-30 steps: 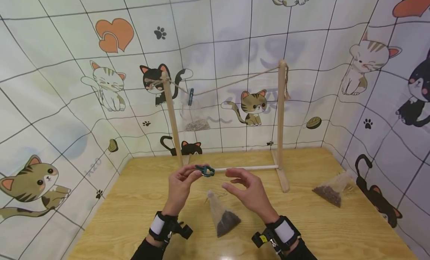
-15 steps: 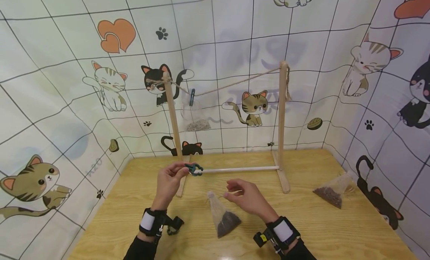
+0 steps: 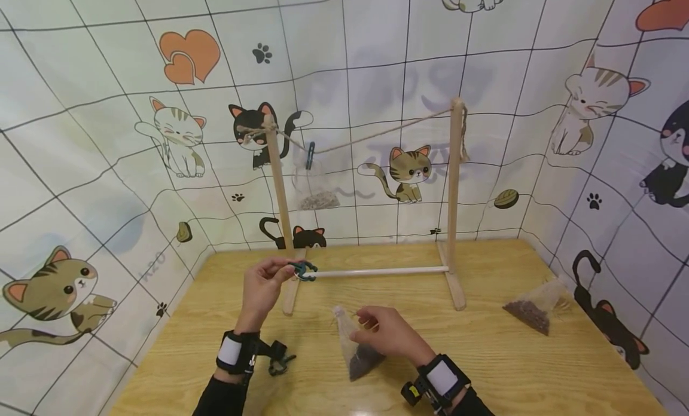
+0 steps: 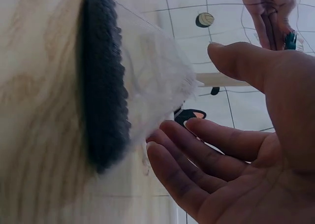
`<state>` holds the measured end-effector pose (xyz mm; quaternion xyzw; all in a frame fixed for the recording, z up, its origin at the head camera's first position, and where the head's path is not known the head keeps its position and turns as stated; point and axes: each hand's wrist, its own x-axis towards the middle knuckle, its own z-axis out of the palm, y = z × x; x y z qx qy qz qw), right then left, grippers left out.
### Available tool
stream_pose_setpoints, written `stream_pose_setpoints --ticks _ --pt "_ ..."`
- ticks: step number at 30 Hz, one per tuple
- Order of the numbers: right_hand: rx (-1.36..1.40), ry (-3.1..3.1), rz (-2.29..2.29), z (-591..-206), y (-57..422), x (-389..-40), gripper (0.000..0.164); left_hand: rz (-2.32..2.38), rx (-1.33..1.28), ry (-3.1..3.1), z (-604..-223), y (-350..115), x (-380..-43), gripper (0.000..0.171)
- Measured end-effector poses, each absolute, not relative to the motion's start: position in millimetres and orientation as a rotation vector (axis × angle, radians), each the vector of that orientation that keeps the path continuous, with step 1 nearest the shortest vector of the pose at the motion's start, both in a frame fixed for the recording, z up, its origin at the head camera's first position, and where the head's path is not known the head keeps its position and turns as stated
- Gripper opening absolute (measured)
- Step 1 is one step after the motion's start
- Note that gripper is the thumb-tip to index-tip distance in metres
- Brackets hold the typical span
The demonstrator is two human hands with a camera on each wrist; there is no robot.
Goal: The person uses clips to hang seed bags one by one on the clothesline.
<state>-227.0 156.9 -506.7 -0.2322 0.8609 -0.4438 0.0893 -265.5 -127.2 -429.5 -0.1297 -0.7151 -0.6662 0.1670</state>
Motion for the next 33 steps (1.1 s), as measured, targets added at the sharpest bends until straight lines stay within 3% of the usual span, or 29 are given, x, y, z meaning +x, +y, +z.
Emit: stream_pose_setpoints --ticks 18,26,33 --pt "-0.468 2.629 -1.189 -516 150 -221 0.056 -1.896 -0.359 -2.056 -429 -127 -268 0.006" --pt "-0.554 2.459 -1.262 -516 156 -226 0.015 -1.873 -0.371 -2.066 -430 -127 -267 0.007" --pt "-0.588 2.436 -1.298 -519 156 -227 0.008 -1.903 -0.365 -2.052 -432 -127 -267 0.006"
